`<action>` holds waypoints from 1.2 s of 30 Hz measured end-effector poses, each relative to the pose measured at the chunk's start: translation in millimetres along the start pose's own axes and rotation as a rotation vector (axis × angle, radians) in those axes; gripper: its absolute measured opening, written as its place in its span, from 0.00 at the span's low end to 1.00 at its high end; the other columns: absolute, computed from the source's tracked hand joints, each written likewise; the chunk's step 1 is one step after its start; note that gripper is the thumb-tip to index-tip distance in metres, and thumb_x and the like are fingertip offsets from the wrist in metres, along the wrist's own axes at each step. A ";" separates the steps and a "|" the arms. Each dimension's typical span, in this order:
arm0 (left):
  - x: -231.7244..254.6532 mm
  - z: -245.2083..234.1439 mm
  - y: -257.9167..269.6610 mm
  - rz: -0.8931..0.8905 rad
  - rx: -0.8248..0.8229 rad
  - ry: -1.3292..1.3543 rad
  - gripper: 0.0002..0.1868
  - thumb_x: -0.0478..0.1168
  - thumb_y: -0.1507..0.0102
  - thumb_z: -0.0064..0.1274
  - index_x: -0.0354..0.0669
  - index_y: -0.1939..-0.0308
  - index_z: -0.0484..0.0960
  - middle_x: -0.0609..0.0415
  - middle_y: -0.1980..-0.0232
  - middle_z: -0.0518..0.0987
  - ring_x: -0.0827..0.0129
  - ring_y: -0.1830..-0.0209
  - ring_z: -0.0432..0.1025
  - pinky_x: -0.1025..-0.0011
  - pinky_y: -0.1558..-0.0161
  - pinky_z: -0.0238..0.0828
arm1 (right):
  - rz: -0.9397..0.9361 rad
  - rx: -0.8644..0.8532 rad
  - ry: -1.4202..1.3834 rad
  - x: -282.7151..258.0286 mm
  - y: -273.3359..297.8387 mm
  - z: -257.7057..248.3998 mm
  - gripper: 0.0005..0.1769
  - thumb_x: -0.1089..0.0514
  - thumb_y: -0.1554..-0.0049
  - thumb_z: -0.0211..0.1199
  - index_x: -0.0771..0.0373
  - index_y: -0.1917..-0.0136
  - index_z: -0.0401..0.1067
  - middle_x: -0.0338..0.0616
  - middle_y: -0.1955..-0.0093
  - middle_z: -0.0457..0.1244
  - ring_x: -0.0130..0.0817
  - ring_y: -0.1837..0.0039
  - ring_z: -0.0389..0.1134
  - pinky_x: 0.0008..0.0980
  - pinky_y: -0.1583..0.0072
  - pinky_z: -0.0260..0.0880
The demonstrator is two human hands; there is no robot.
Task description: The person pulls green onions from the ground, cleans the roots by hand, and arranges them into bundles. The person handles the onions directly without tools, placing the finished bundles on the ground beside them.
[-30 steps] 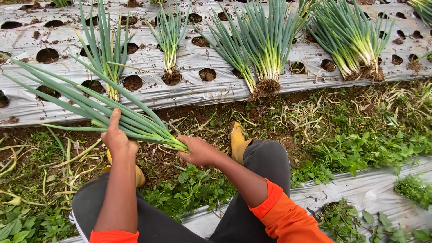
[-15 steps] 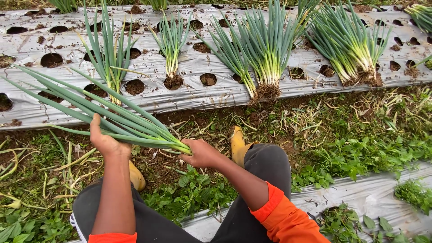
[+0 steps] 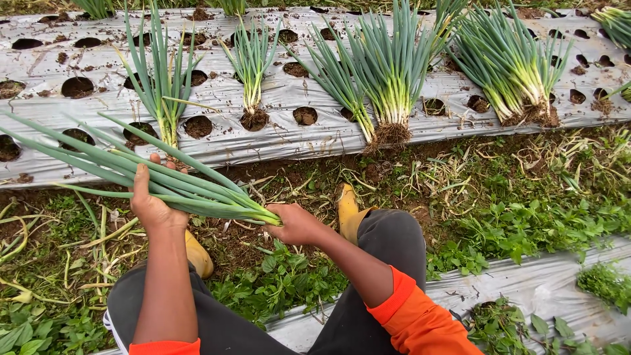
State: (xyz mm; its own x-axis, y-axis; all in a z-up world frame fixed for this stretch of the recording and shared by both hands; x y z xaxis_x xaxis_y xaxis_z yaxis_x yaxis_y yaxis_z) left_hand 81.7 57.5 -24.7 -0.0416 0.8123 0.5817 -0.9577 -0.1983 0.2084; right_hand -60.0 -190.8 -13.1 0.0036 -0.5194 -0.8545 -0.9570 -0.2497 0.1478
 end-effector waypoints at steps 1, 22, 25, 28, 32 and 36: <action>-0.6 -1.5 -1.5 0.000 0.001 -0.001 0.23 0.45 0.37 0.61 0.59 0.41 0.71 0.59 0.48 0.87 0.66 0.58 0.83 0.54 0.52 0.89 | 0.001 -0.001 -0.001 5.1 -2.6 2.3 0.03 0.62 0.45 0.64 0.63 0.56 0.72 0.54 0.66 0.66 0.48 0.64 0.66 0.42 0.58 0.64; 39.0 18.3 15.7 0.036 0.141 0.016 0.06 0.40 0.36 0.59 0.50 0.56 0.80 0.67 0.61 0.81 0.74 0.64 0.75 0.65 0.55 0.79 | 0.387 -0.058 0.191 -7.1 4.5 -8.0 0.29 0.43 0.37 0.59 0.53 0.26 0.66 0.33 0.74 0.57 0.23 0.76 0.45 0.25 0.71 0.44; 38.0 22.3 15.9 0.000 0.086 0.026 0.09 0.42 0.36 0.58 0.46 0.54 0.81 0.65 0.58 0.82 0.73 0.60 0.78 0.68 0.52 0.80 | 0.425 -0.054 0.212 -10.9 7.3 -11.3 0.32 0.42 0.36 0.58 0.55 0.23 0.62 0.35 0.72 0.61 0.23 0.76 0.47 0.25 0.71 0.50; 40.1 22.4 16.9 0.004 0.104 0.024 0.12 0.44 0.37 0.58 0.46 0.52 0.80 0.64 0.56 0.84 0.71 0.58 0.79 0.66 0.51 0.80 | 0.382 -0.046 0.192 -13.1 8.8 -13.5 0.28 0.41 0.36 0.56 0.52 0.27 0.67 0.37 0.68 0.65 0.24 0.76 0.49 0.27 0.70 0.54; 50.9 18.3 9.9 0.015 0.061 0.058 0.09 0.45 0.37 0.56 0.49 0.55 0.80 0.62 0.55 0.84 0.67 0.56 0.79 0.62 0.52 0.79 | 0.394 -0.032 0.203 -2.3 9.5 -15.8 0.19 0.54 0.34 0.59 0.50 0.31 0.70 0.35 0.64 0.66 0.21 0.74 0.51 0.21 0.71 0.52; 69.0 18.7 16.5 0.021 0.199 0.085 0.07 0.42 0.37 0.57 0.46 0.57 0.82 0.64 0.60 0.84 0.71 0.63 0.80 0.66 0.59 0.79 | 0.383 -0.044 0.231 -1.4 15.1 -21.6 0.21 0.45 0.34 0.58 0.51 0.31 0.71 0.36 0.66 0.66 0.22 0.75 0.50 0.20 0.69 0.52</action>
State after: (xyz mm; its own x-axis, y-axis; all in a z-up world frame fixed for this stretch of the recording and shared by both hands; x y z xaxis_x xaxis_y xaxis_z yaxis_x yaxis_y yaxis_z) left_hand 68.3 100.0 33.6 -0.0932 0.8484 0.5211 -0.8816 -0.3136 0.3529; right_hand -68.2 -211.4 1.0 -0.2788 -0.7487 -0.6014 -0.8887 -0.0363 0.4571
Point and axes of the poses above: each hand's wrist, its own y-axis away from the middle knuckle, its own z-axis out of the palm, x = y × z, the point moved 5 cm from there along -y, towards the middle knuckle
